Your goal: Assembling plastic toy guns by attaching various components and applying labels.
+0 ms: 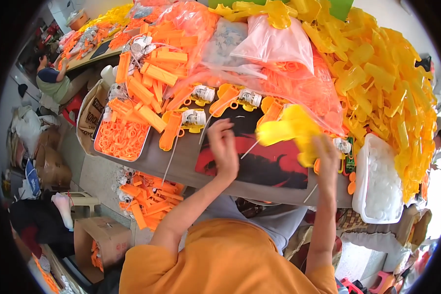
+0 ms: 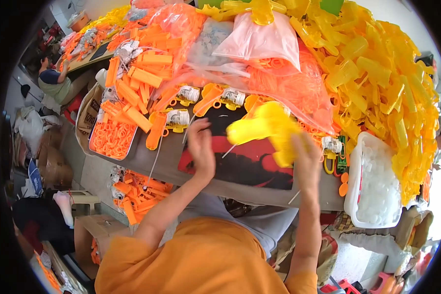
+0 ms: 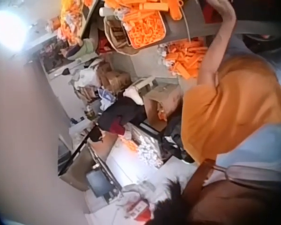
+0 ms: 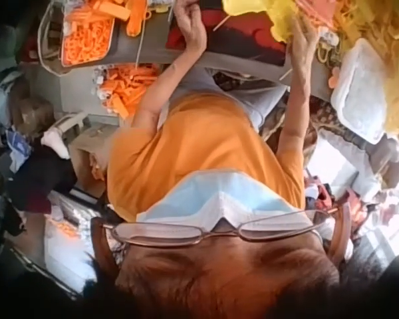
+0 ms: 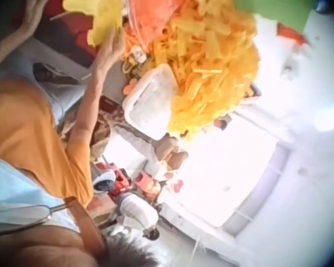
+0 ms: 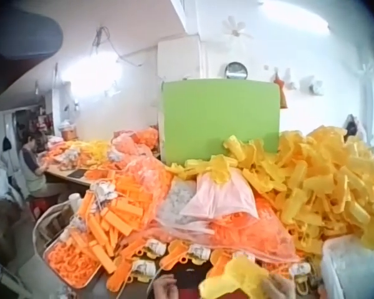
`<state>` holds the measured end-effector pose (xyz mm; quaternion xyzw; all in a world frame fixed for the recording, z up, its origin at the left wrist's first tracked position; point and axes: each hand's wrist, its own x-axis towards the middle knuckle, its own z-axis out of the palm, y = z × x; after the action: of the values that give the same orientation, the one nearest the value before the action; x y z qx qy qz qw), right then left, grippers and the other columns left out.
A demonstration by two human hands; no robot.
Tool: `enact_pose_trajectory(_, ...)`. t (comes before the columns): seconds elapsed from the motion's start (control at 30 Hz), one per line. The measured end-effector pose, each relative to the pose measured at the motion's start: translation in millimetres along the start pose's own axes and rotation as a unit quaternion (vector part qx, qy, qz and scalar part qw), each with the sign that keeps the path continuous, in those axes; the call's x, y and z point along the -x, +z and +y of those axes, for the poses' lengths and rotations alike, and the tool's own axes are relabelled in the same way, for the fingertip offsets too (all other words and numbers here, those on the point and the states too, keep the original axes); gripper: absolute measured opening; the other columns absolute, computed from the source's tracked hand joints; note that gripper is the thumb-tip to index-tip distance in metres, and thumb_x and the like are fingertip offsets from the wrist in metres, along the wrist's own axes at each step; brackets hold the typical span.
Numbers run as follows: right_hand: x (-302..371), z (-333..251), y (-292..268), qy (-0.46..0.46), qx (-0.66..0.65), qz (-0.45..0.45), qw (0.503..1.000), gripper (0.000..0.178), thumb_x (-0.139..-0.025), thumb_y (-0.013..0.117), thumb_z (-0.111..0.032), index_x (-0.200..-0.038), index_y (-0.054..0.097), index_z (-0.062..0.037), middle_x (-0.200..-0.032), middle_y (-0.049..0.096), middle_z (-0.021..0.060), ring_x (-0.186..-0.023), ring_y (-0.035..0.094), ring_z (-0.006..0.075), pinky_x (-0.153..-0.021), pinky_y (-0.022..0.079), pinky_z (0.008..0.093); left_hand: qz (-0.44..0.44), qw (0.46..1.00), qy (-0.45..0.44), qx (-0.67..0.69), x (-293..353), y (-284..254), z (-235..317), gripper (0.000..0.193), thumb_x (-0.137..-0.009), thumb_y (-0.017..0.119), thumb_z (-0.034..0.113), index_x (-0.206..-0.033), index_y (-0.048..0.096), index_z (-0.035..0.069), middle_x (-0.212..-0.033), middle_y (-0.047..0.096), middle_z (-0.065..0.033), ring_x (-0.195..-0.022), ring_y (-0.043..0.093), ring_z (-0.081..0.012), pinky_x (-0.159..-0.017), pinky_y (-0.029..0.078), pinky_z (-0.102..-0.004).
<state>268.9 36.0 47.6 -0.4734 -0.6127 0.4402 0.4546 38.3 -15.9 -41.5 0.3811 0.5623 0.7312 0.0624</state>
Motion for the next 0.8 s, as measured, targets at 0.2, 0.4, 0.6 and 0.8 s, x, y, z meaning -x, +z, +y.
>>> enact_pose_trajectory(0.2, 0.0, 20.6, 104.1, 0.012, 0.078, -0.284, 0.955, 0.041, -0.102, 0.055, -0.028, -0.127, 0.058, 0.0048, -0.105, 0.068, 0.0080, -0.097, 0.063, 0.0144, -0.086, 0.050, 0.0291, -0.028, 0.982, 0.121, -0.144, 25.7, -97.4, 25.1, 0.024, -0.097, 0.043, -0.002, -0.117, 0.056, 0.001, -0.130, 0.052, -0.0160, -0.117, 0.051, -0.0299, -0.103, 0.037, -0.0399)
enact_pose_trajectory(0.4, -10.4, 35.8, 113.2, -0.031, 0.126, -0.315, 0.940, 0.050, -0.108, 0.031, -0.037, -0.135, 0.053, -0.0006, -0.120, 0.066, 0.0181, -0.116, 0.062, 0.0257, -0.102, 0.044, 0.0340, -0.226, 0.933, 0.156, -0.233, 11.9, -136.5, 35.8, 0.034, -0.089, 0.059, 0.013, -0.122, 0.064, 0.006, -0.126, 0.062, -0.0135, -0.119, 0.055, -0.0362, -0.104, 0.038, -0.0455)
enact_pose_trajectory(0.6, 9.6, 20.5, 59.6, -0.148, 0.543, -0.227, 0.795, 0.034, -0.104, 0.040, -0.024, -0.113, 0.064, -0.0018, -0.104, 0.066, 0.0172, -0.099, 0.058, 0.0387, -0.093, 0.044, 0.0436, -0.283, 0.866, 0.179, -0.372, 15.4, -110.4, 21.2, 0.049, -0.084, 0.066, 0.007, -0.132, 0.060, 0.011, -0.127, 0.059, -0.0076, -0.129, 0.047, -0.0299, -0.104, 0.040, -0.0449)
enact_pose_trajectory(0.8, 10.5, 20.9, 32.8, -0.062, 0.437, -0.144, 0.886, 0.035, -0.102, 0.053, -0.030, -0.102, 0.065, 0.0034, -0.076, 0.061, 0.0123, -0.067, 0.055, 0.0178, -0.069, 0.047, 0.0301, -0.170, 0.914, 0.204, -0.305, 5.4, -120.9, 23.6, 0.043, -0.078, 0.064, -0.001, -0.120, 0.064, 0.009, -0.122, 0.060, -0.0080, -0.123, 0.051, -0.0304, -0.103, 0.039, -0.0469)
